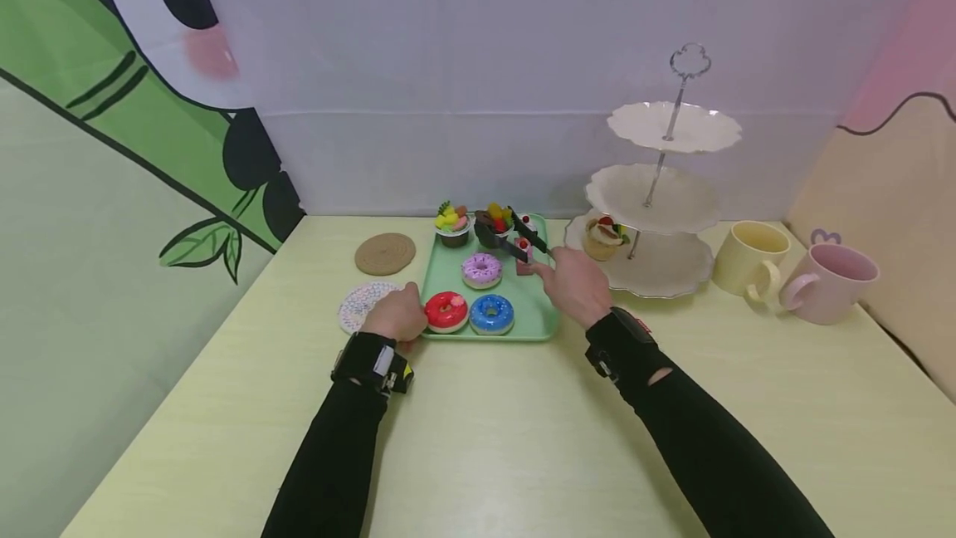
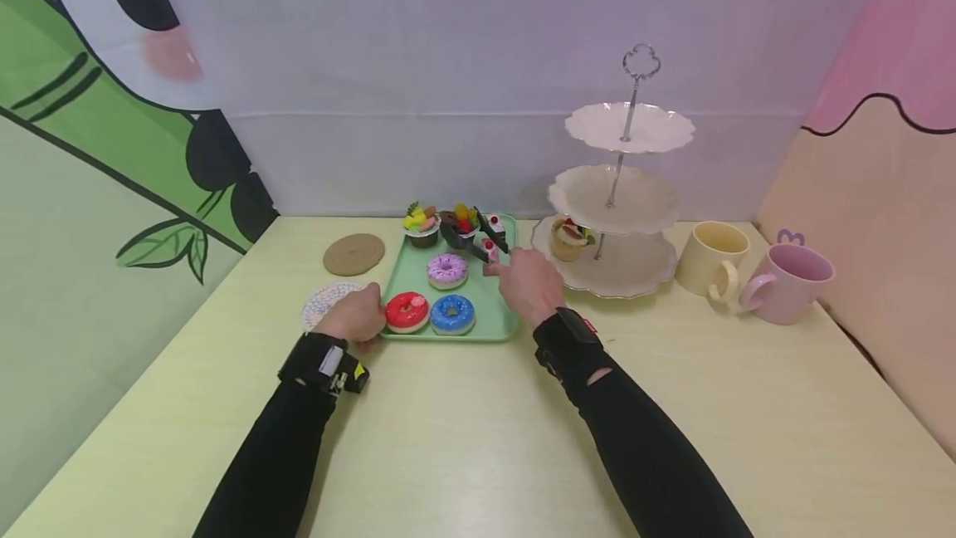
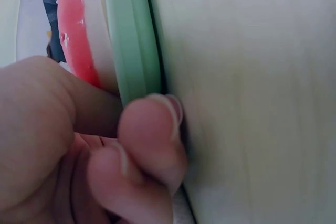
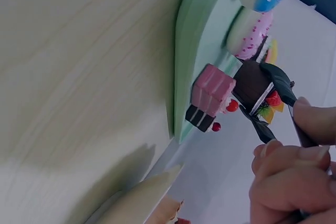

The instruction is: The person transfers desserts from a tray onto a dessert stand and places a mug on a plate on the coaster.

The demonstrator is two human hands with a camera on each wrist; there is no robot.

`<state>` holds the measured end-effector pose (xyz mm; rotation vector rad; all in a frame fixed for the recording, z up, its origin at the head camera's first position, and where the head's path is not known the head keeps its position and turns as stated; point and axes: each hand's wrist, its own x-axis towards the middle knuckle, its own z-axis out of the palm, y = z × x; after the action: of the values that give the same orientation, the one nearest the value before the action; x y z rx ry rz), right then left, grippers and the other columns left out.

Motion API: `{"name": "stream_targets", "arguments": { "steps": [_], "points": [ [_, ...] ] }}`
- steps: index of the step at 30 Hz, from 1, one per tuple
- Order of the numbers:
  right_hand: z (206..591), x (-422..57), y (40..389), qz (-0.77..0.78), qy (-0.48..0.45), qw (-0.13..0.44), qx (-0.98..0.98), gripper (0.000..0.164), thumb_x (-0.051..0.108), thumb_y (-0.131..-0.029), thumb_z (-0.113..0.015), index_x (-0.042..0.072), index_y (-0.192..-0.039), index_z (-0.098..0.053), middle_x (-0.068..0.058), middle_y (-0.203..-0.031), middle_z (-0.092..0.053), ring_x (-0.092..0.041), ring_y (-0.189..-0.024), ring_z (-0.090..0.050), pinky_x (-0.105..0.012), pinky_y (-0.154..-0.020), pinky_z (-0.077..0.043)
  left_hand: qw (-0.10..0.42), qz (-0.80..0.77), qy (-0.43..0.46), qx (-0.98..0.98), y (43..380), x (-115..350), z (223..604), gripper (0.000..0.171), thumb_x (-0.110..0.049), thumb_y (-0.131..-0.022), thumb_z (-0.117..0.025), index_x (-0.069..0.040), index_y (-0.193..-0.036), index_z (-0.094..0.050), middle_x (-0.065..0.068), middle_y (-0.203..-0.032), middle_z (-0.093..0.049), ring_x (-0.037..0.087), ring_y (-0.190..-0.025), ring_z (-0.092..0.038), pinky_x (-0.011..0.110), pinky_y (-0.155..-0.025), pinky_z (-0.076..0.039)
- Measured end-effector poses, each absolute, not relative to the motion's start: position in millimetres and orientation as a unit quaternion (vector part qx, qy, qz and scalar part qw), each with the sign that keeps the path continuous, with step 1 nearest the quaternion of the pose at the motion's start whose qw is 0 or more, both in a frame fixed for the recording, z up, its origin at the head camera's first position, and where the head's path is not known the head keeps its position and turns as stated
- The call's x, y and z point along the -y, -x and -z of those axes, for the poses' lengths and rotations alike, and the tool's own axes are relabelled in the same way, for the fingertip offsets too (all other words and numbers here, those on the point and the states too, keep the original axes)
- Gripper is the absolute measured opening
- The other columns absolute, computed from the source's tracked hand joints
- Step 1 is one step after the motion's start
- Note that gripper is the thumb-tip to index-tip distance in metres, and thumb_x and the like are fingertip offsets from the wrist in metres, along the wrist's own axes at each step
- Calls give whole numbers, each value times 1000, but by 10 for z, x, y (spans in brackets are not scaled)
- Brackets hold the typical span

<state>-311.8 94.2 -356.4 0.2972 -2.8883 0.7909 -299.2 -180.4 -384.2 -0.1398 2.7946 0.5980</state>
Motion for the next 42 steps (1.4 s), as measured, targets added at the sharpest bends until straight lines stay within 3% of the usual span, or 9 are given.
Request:
{"name": "stream_targets", "arguments": {
  "steps": [5, 10, 16, 19, 27, 31, 34, 38, 42],
  "points": [
    [3550, -1071, 3035, -290, -108, 75, 948, 54, 34, -104, -57, -8, -139, -55, -25, -135, -61, -42, -122, -60, -52, -98, -49, 141, -207, 47, -967, 2993, 1790, 3851, 43, -11, -99, -56, 4, -136, -41, 15, -71, -63, 20, -47, -57, 28, -44, -43],
    [3509, -1187, 2926, -287, -120, 82, 947, 54, 32, -105, -57, -8, -141, -53, -26, -134, -62, -42, -116, -63, -51, -93, -52, 143, -206, 48, -967, 2995, 1783, 3847, 44, -11, -99, -55, 5, -137, -40, 14, -71, -63, 20, -47, -57, 28, -45, -42],
    [3469, -1298, 2801, -283, -131, 103, 944, 43, 32, -103, -61, -7, -120, -65, -19, -90, -66, -29, -75, -58, -38, -68, -45, 141, -201, 45, -968, 2996, 1798, 3845, 44, -10, -99, -54, 6, -137, -39, 14, -72, -63, 20, -47, -56, 28, -45, -42],
    [3430, -1337, 2738, -281, -135, 108, 944, 40, 32, -102, -62, -5, -115, -66, -13, -81, -59, -25, -71, -52, -34, -64, -40, 141, -201, 45, -968, 2998, 1808, 3848, 44, -10, -99, -54, 6, -137, -39, 15, -73, -63, 20, -47, -57, 28, -45, -42],
    [3284, -1438, 2629, -280, -129, 73, 949, 53, 32, -103, -60, 2, -146, -52, -5, -66, -45, -22, -55, -44, -33, -54, -34, 143, -210, 48, -966, 3008, 1823, 3866, 45, -9, -98, -56, 5, -137, -39, 16, -78, -62, 21, -48, -57, 28, -45, -42],
    [3176, -1513, 2580, -276, -126, 54, 952, 51, 34, -103, -60, 0, -141, -57, -10, -78, -54, -24, -64, -50, -35, -56, -38, 143, -209, 48, -966, 3015, 1826, 3873, 44, -10, -99, -56, 5, -136, -39, 16, -77, -62, 21, -49, -58, 28, -45, -42],
    [3085, -1598, 2534, -263, -121, 47, 956, 52, 36, -103, -59, -2, -139, -58, -21, -106, -67, -32, -84, -62, -41, -65, -48, 145, -207, 49, -966, 3020, 1821, 3876, 44, -10, -99, -58, 5, -136, -40, 16, -77, -62, 22, -49, -58, 28, -45, -43],
    [2972, -1713, 2475, -250, -115, 35, 961, 56, 37, -103, -58, -3, -141, -55, -26, -135, -60, -41, -113, -62, -52, -85, -51, 147, -211, 55, -965, 3024, 1813, 3873, 45, -11, -98, -60, 4, -135, -40, 16, -78, -61, 23, -50, -58, 29, -46, -44],
    [2903, -1823, 2445, -238, -118, 43, 963, 41, 36, -101, -62, -1, -117, -70, -18, -101, -70, -36, -97, -62, -47, -77, -49, 149, -215, 56, -964, 3020, 1805, 3866, 44, -11, -98, -59, 4, -135, -40, 17, -78, -61, 23, -50, -58, 29, -46, -44]
  ]
}}
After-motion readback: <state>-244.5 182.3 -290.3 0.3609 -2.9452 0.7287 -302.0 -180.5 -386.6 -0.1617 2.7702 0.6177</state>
